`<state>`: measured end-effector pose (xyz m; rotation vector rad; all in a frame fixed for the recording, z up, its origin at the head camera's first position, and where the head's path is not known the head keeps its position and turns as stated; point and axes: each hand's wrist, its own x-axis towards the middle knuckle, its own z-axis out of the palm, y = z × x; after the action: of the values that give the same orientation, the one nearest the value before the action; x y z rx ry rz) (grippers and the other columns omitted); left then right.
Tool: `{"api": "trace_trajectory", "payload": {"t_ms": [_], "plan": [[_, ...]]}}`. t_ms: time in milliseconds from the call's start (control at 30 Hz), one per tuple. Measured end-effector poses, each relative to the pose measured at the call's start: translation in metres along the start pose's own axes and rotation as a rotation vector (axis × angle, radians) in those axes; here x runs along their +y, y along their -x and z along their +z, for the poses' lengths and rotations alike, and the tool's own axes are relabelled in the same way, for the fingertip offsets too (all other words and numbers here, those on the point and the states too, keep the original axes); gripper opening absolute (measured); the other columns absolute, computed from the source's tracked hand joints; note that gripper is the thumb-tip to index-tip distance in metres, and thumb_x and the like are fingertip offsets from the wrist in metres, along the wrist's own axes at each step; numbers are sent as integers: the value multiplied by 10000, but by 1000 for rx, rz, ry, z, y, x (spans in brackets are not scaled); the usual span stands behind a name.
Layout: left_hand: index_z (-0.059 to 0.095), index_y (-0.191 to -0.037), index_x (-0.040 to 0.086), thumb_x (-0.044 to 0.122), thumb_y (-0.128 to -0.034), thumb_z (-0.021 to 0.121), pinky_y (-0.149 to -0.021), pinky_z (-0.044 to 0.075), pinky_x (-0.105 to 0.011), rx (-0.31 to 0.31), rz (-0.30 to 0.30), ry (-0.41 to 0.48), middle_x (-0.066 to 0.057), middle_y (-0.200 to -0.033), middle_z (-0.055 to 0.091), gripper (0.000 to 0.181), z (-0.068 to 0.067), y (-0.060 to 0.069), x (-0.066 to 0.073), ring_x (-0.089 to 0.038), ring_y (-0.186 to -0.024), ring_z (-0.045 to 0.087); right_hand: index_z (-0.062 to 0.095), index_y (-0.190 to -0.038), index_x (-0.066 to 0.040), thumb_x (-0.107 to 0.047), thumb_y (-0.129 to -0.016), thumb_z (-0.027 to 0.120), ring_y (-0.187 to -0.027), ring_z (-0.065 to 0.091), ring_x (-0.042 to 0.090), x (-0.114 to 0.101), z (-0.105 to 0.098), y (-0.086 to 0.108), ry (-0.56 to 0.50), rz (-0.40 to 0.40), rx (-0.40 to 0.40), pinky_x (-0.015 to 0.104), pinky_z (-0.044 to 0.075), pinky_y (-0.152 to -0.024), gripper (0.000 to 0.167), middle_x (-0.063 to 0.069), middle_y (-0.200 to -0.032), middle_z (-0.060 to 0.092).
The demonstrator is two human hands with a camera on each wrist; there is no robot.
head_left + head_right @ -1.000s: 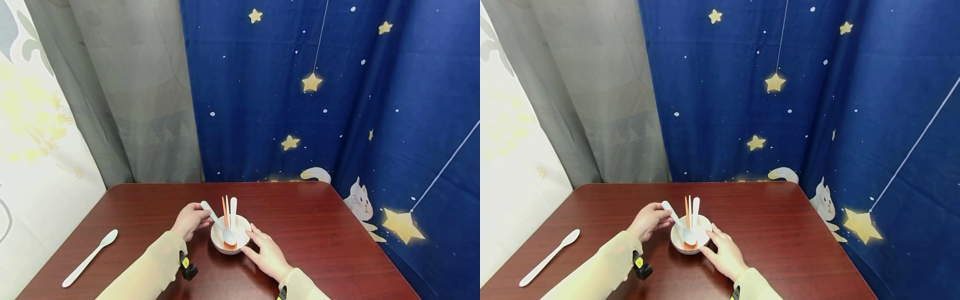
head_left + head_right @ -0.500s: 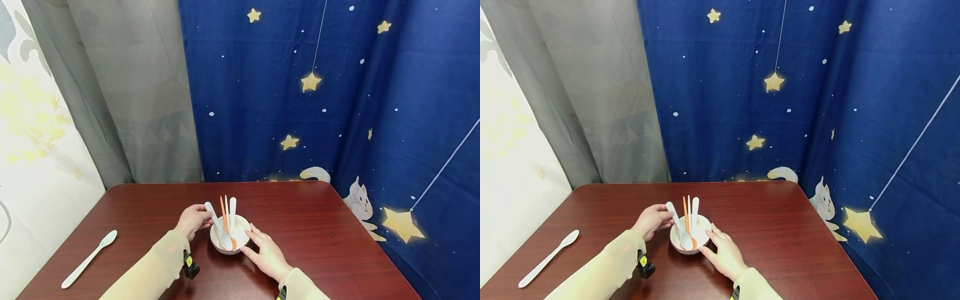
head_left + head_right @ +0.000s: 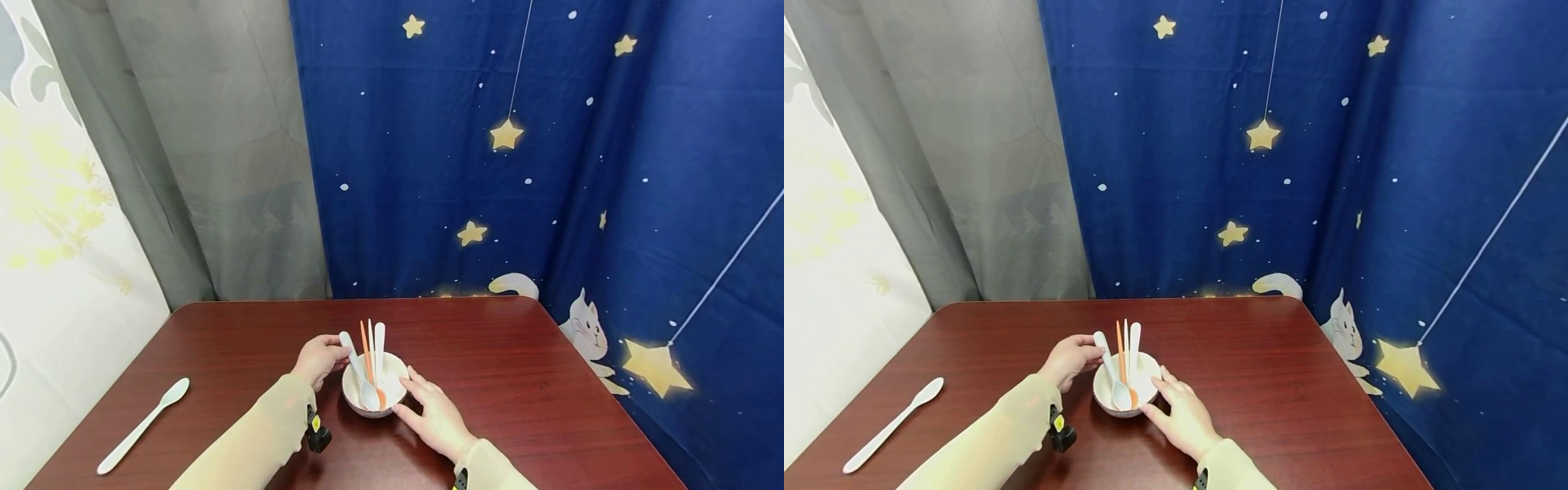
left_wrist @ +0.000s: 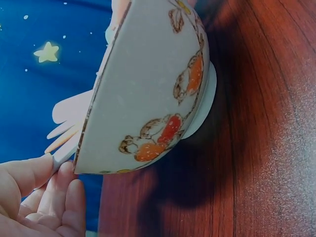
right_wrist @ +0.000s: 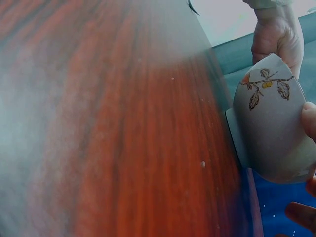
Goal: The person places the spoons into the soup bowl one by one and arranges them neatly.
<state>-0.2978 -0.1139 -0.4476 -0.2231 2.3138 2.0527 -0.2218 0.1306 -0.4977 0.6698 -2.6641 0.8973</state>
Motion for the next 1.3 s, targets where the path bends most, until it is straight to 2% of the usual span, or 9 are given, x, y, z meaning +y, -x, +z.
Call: {"api": "trace_trajectory", "payload": {"t_ms": [233, 533, 800, 1033, 1300], "plan": [[572, -1221, -75, 28, -876, 670, -754, 565, -357, -14, -7, -19, -193, -1059, 648, 373, 5, -4, -2, -185, -802, 660, 574, -1341, -125, -508, -915, 583, -1295, 451, 330, -1, 0, 0, -3, 0, -3, 505, 394, -1013, 573, 109, -1467, 435], [591, -1205, -62, 48, -879, 674, -741, 554, -327, -13, -6, -71, -179, -1067, 643, 354, 10, -6, -4, -188, -818, 642, 577, -1338, -131, -517, -917, 577, -1289, 461, 299, 1, 2, 1, 14, -8, 4, 484, 408, -1006, 571, 86, -1468, 438], [624, -1167, -56, 76, -867, 695, -786, 541, -336, 2, 14, -115, -178, -1108, 641, 335, 14, -7, -6, -224, -934, 618, 582, -1332, -124, -523, -920, 567, -1281, 469, 301, 0, 2, 2, 15, -8, 6, 486, 410, -1001, 573, 81, -1465, 441], [619, -1142, -70, 77, -869, 694, -763, 556, -351, 4, 32, -131, -195, -1081, 644, 319, 17, -6, -5, -209, -877, 638, 587, -1325, -118, -516, -921, 570, -1277, 474, 304, -1, 0, 2, 14, -8, 8, 489, 411, -1000, 567, 82, -1463, 444], [606, -1168, -49, 170, -893, 690, -763, 539, -335, 8, 28, -159, -173, -1067, 645, 361, 14, -6, -4, -211, -876, 630, 586, -1327, -125, -518, -920, 570, -1277, 473, 301, 1, 1, 0, 17, -17, 16, 484, 413, -1000, 566, 82, -1464, 443]]}}
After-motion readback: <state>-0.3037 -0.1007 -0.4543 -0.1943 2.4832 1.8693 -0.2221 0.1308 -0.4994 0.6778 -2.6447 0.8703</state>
